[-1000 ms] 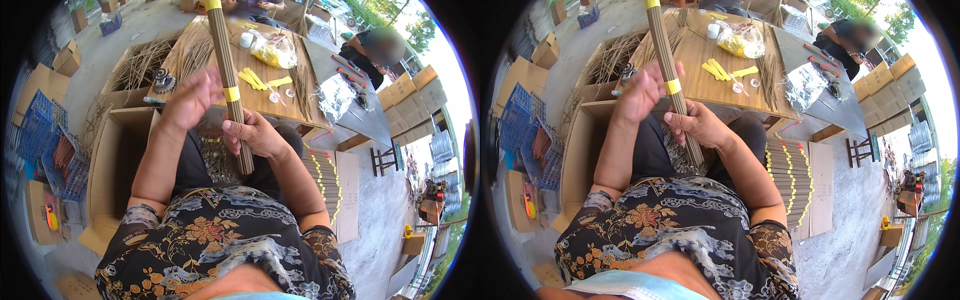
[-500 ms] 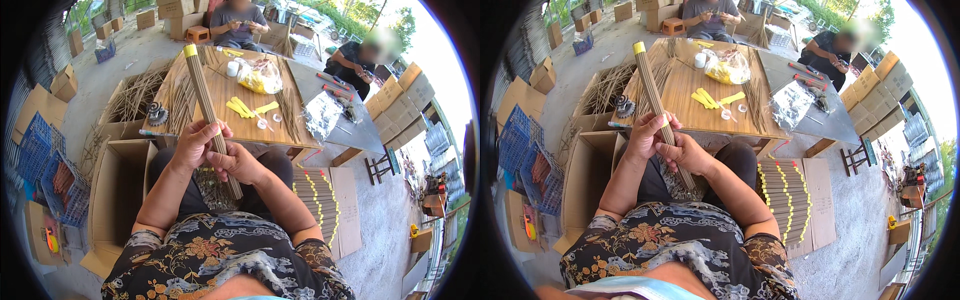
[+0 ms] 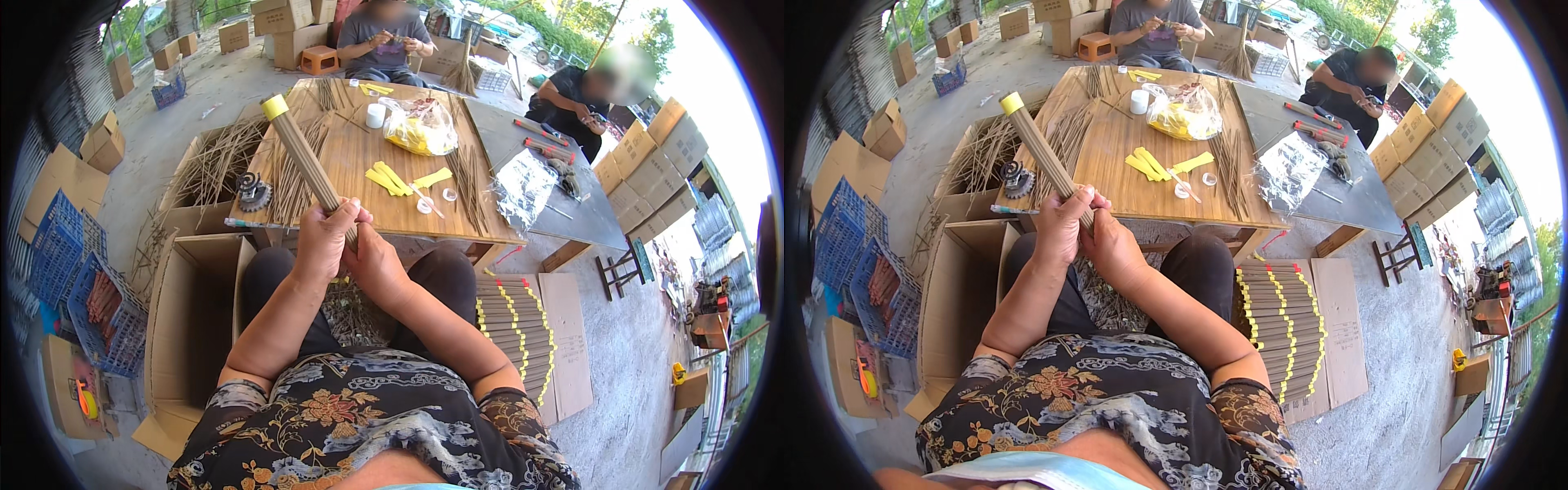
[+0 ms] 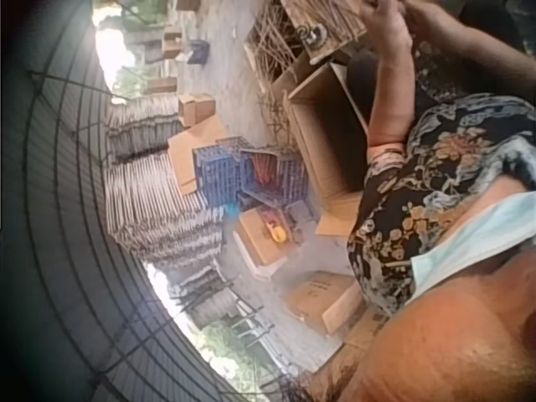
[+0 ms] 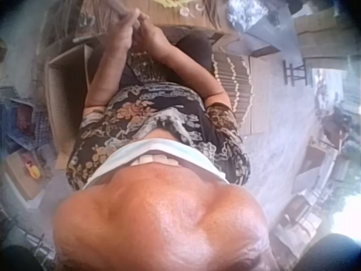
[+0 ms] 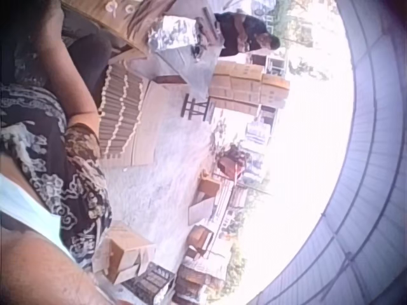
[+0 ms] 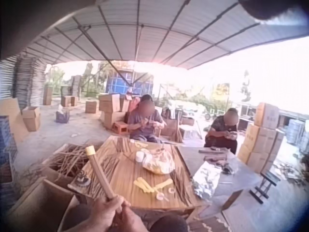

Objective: The person gathers thin sticks, aligns them into a bundle, and secures the bundle with yellow paper and glue. The person repeats this process to create multiple finished bundles.

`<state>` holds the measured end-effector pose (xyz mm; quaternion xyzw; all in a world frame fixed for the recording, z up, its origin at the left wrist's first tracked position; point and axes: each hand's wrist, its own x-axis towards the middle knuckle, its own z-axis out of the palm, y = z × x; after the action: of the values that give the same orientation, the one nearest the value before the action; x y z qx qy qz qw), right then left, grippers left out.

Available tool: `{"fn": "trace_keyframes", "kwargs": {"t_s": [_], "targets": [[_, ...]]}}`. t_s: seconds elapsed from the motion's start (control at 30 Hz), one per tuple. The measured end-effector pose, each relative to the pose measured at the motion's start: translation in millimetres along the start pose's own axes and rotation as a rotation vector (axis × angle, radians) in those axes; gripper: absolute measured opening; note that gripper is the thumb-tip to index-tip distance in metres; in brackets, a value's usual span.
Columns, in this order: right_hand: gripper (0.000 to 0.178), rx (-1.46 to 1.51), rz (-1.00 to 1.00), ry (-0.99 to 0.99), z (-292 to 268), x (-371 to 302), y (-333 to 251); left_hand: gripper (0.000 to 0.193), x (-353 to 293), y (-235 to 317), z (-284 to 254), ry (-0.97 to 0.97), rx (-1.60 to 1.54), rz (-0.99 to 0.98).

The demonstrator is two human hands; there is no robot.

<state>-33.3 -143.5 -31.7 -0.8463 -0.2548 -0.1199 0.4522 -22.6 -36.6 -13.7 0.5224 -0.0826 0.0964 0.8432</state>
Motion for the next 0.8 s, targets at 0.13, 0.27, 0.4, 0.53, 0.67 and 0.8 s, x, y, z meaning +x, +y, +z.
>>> {"fn": "trace_keyframes", "kwargs": {"t_s": [0.13,0.27,0.4,0.53,0.67,0.8], "targets": [[0.022,-0.088,0.042,0.015,-1,3,-1,0.013,4,-5,5,0.103,0.053,0.014],[0.036,0.004,0.046,-0.194,-12,10,-2,0.012,11,5,5,0.105,-0.078,-0.009],[0.068,0.224,0.087,-0.318,-51,6,1,0.010,23,27,-12,0.083,-0.288,-0.088],[0.068,0.410,0.061,-0.091,-74,9,24,0.026,36,43,-31,-0.048,-0.747,-0.211],[0.078,-0.065,-0.381,0.174,-63,7,0,0.048,26,34,0,-0.142,-0.759,-0.392],[0.073,0.145,-0.500,0.329,-55,16,-13,0.051,15,5,20,-0.231,-0.729,-0.527]]}}
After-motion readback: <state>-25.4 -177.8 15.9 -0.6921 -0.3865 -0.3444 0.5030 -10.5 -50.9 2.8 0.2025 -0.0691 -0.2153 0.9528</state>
